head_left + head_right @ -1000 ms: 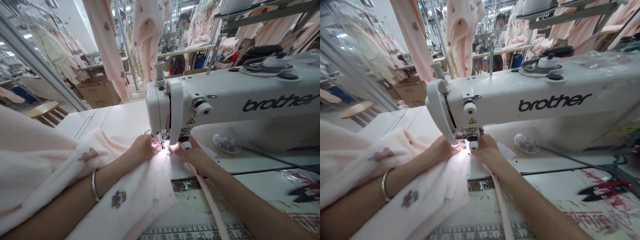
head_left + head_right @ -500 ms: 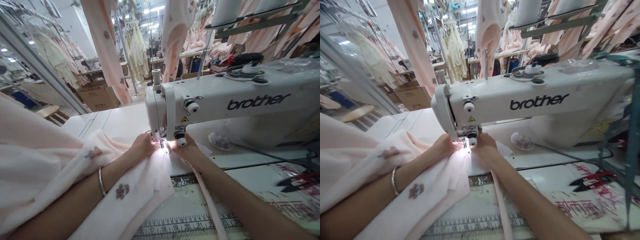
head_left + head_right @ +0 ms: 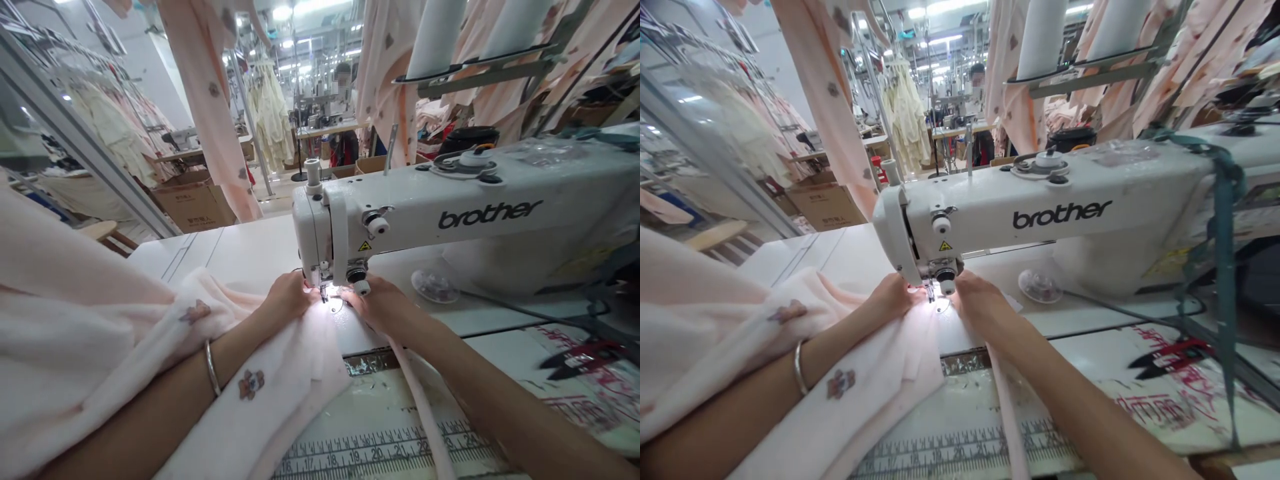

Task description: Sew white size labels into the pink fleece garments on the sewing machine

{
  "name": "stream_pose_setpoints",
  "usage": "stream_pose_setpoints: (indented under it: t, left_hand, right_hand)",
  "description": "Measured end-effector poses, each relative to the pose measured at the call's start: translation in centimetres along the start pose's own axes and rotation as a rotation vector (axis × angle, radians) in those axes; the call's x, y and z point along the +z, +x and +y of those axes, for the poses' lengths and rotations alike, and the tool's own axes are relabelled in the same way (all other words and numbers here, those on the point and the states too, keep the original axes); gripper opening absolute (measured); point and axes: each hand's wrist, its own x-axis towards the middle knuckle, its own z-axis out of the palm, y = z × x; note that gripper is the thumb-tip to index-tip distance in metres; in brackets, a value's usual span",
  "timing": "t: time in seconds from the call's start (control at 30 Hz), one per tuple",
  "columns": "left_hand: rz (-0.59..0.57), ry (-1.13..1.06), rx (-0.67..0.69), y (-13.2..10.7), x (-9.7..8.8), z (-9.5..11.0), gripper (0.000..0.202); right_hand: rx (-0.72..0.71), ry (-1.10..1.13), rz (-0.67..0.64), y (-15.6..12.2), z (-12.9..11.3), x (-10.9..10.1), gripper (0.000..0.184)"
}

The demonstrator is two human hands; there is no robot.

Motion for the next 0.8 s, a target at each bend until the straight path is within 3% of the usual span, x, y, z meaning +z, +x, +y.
stream_pose_setpoints:
  t: [0.1,0.23,0.4,0.57,0.8]
  left_hand:
    - [-0.004,0.008,-0.018,0.0,0.0,0.1,0.013]
    - [-0.009,0.002,-0.032,-0.1,-0.1,0.2,0.016]
    - [-0.003,-0.005,-0.044,-0.2,-0.1,0.2,0.018]
    - [0.025,-0.027,-0.016,-0.6,0.3,0.1,0.019]
    - [0.062,-0.017,-0.036,-1.2,0.6,0.5,0.02]
  right_hand:
    - [-0.096,-0.062,0.093,-3.7,-1.9,-0.3,0.029]
    - [-0.446,0.006,0.269,-6.7,-5.2,1.2,0.044]
    - [-0.435,-0.059,0.341,-6.0,-6.2,2.5,0.034]
    - [-0.402,-0.025,0.45,-6.3,-4.9,2.9,0.028]
    - [-0.4,0.055,0.444,-6.3,-3.6,2.4,0.032]
